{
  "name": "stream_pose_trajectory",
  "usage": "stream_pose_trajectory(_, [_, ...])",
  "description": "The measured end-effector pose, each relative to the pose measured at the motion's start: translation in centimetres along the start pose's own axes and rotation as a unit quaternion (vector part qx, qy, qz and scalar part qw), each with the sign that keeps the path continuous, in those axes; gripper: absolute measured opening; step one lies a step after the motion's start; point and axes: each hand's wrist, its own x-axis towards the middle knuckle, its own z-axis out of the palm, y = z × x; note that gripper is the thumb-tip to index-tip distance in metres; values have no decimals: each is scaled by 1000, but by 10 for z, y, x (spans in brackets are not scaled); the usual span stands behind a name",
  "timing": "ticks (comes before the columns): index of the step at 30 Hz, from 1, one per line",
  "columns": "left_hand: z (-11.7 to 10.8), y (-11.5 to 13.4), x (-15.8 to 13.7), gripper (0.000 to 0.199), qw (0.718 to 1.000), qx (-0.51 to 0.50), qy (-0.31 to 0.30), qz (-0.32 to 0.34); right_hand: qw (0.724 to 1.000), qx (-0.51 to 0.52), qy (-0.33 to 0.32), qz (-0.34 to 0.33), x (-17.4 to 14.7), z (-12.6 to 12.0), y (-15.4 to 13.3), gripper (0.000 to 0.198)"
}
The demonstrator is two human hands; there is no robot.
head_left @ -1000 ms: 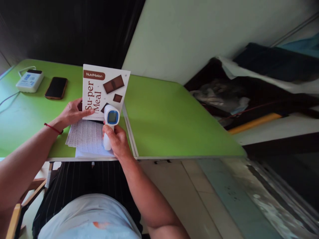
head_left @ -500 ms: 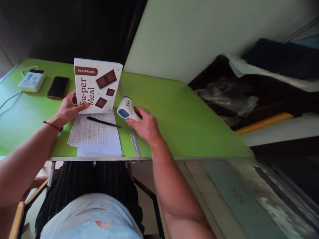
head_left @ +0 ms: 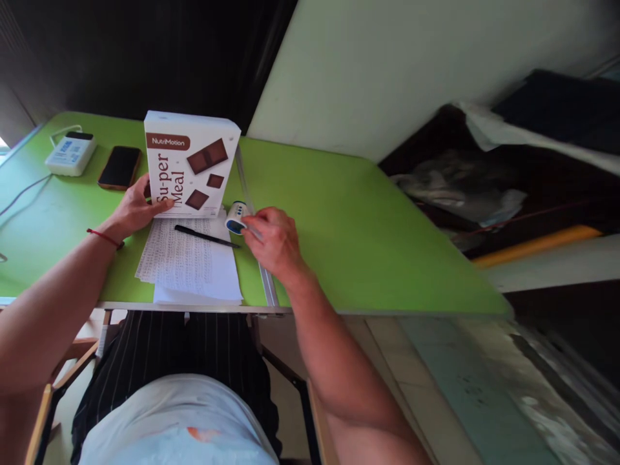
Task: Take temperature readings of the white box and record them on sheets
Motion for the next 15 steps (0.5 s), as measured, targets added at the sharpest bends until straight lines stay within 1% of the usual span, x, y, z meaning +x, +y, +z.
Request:
stream_pose_trajectory(3, [0, -2, 0, 62, 1000, 12, -6, -3, 998, 0, -39, -54, -3, 8, -22, 15])
stream_pose_trajectory(5, [0, -2, 1, 62, 1000, 25, -17, -9, 996, -27, -62, -63, -4, 14, -33, 15])
stream_pose_trajectory(7, [-1, 0, 1, 61, 998, 48, -29, -11, 994, -49, -69, -66, -5, 17, -37, 17])
stream_pose_trajectory(8, [-3, 3, 1, 59, 997, 74, -31, -11, 994, -52, -70, -68, -6, 16, -37, 17])
stream_pose_trajectory(10, [-7, 15, -1, 49, 984, 174, -33, -17, 994, -48, -61, -72, -10, 12, -34, 16])
stream_pose_trajectory(11, [-9, 25, -5, 42, 968, 247, -39, -27, 995, -40, -52, -73, -13, 8, -32, 15])
stream_pose_trajectory(13, [-12, 53, -15, 36, 911, 401, -68, -61, 998, -3, -22, -67, -19, 1, -28, 14])
stream_pose_trajectory(14, [-11, 69, -22, 37, 883, 454, -85, -87, 998, 29, -1, -60, -23, -3, -26, 13])
stream_pose_trajectory(15, [-9, 85, -29, 36, 862, 485, -104, -104, 996, 71, 22, -49, -26, -6, -26, 12])
